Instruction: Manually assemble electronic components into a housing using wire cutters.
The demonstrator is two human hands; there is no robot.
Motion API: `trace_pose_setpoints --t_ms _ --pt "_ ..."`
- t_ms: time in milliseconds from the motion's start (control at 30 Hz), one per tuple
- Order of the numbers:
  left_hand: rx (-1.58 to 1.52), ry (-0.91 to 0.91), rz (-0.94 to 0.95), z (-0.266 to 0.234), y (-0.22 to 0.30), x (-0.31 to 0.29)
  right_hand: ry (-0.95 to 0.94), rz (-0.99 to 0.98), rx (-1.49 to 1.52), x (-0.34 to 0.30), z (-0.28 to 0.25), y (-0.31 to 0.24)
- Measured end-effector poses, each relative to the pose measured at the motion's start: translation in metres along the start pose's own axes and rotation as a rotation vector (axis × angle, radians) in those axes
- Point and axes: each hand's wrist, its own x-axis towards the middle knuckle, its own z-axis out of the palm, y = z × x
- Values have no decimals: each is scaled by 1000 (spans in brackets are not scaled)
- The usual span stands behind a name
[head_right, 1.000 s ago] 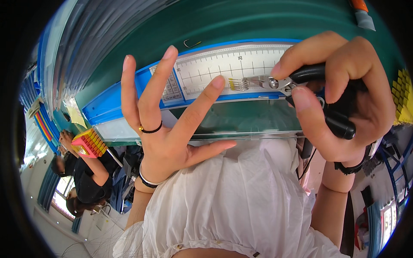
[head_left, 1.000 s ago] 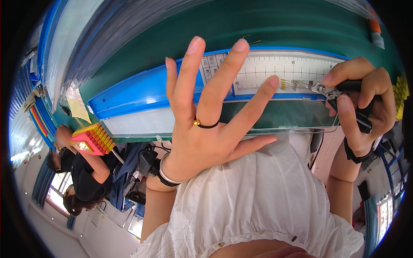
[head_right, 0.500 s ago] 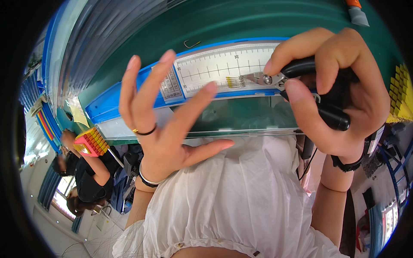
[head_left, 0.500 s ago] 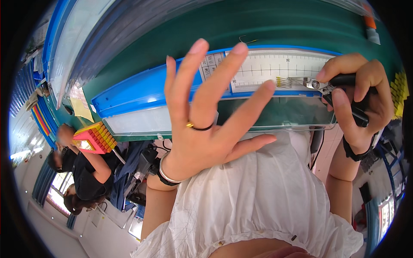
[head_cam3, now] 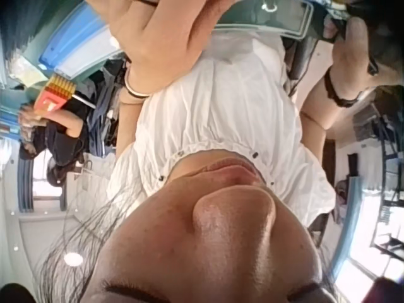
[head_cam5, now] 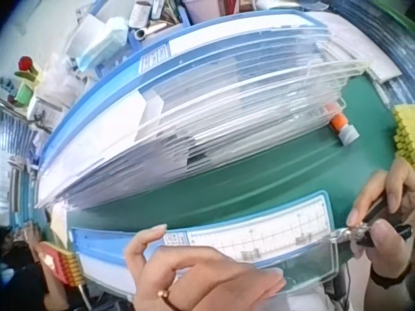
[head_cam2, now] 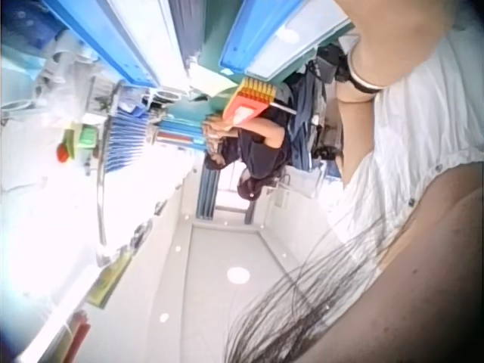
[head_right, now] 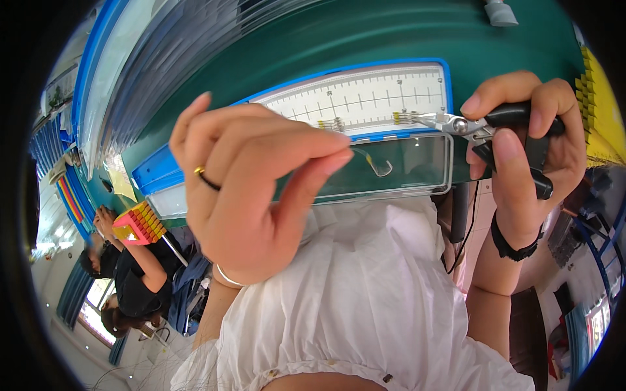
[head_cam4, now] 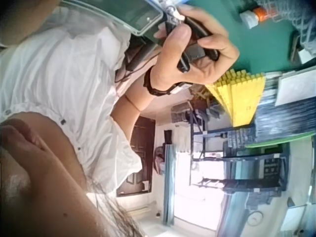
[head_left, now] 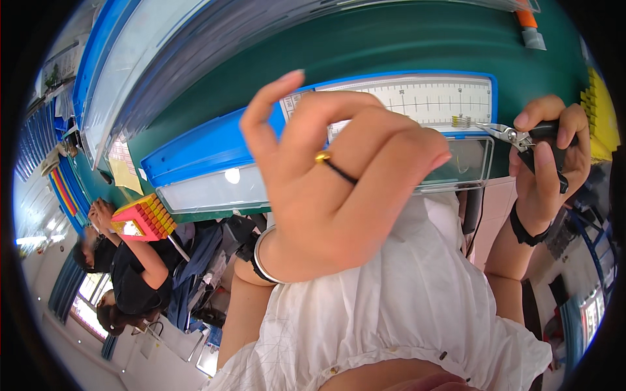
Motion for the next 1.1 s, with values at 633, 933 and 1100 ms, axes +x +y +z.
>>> trace_pose_setpoints --t_ms 633,933,1100 --pt "-254 -68 -26 23 3 4 59 103 184 -5 11 -9" --pt "-86 -109 -100 15 11 -2 29 95 22 3 5 -10" --pt "243 -384 81 15 4 -21 -203 -18 -178 22 -8 -7"
